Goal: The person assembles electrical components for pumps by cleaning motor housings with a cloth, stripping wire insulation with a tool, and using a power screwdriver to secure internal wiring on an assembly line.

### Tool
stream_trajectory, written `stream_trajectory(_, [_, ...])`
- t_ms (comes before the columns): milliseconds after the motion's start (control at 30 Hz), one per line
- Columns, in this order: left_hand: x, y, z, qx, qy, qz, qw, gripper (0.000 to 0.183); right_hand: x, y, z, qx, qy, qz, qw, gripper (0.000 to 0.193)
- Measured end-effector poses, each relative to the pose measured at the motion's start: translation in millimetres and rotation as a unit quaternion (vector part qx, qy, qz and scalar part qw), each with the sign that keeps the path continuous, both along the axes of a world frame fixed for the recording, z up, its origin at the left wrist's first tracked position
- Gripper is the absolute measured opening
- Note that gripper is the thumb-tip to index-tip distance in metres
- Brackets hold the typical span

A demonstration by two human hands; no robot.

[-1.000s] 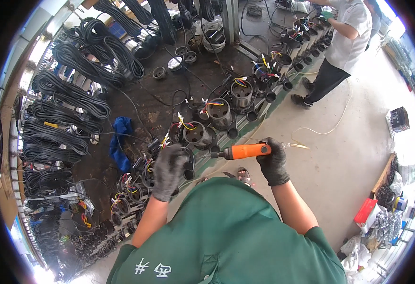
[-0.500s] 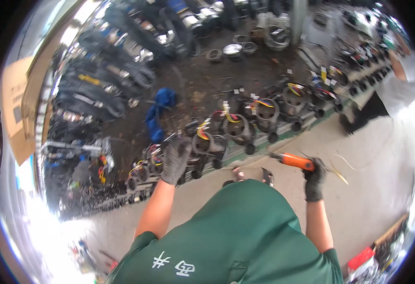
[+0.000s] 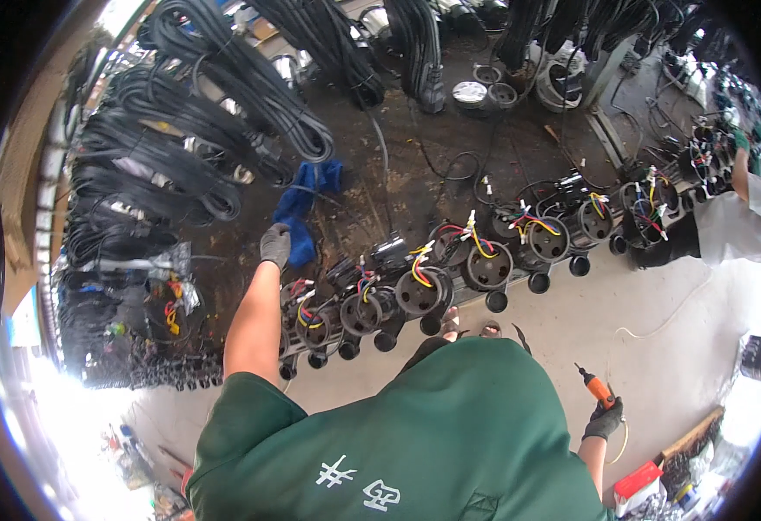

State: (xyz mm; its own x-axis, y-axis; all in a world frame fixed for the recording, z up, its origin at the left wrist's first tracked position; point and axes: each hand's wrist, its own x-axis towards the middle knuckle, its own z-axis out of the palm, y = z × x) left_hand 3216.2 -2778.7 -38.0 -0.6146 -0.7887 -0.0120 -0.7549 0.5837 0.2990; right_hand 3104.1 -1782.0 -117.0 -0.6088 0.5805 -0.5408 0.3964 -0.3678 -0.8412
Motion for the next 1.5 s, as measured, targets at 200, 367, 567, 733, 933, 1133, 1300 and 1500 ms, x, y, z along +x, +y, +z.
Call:
stream_trajectory(200, [-32.1, -11.3, -38.1, -0.036, -0.244, -0.066, 0.967, 0.026, 67.3, -18.4, 58.4, -0.028, -0.017, -0.076, 0.997, 0.036])
stream_trajectory(367, [-12.2, -44.8, -87.9, -0.029, -0.293, -0.066, 0.954, 0.022, 74.6, -14.6, 77.6, -0.014, 0.02, -0.13, 0.991, 0.03])
stream_trajectory(567, [60.6, -80.1, -68.6, 0.222, 0.254, 0.031, 0.941, 0.028, 76.2, -9.2, 56.6, -0.009, -0.007, -0.19, 0.982, 0.027])
stream_trajectory(733, [69.8, 18.6, 55.5, 0.549, 0.518, 0.252, 0.605, 0.053, 59.6, 25.2, 10.0, -0.051, 0.006, -0.176, 0.983, 0.027])
stream_trajectory(933, [66.1, 176.7, 169.8, 0.447, 0.609, 0.044, 0.654, 0.058, -0.2, 71.3, -54.4, -0.103, -0.007, -0.143, 0.984, 0.025])
stream_trajectory(1133, [-118.8, 376.4, 190.8, 0.386, 0.451, -0.028, 0.804, 0.048, -78.5, 87.1, -72.6, -0.139, 0.036, -0.147, 0.979, 0.023])
stream_trajectory(1300, [-221.9, 472.0, 131.9, 0.136, 0.185, -0.35, 0.908, 0.041, -123.4, 95.9, -58.8, -0.15, 0.019, -0.137, 0.979, 0.025])
stream_trajectory(1500, [-258.8, 526.3, 96.4, -0.052, -0.039, -0.378, 0.923, 0.052, -127.9, 137.1, -81.2, -0.148, 0.003, -0.157, 0.976, 0.027])
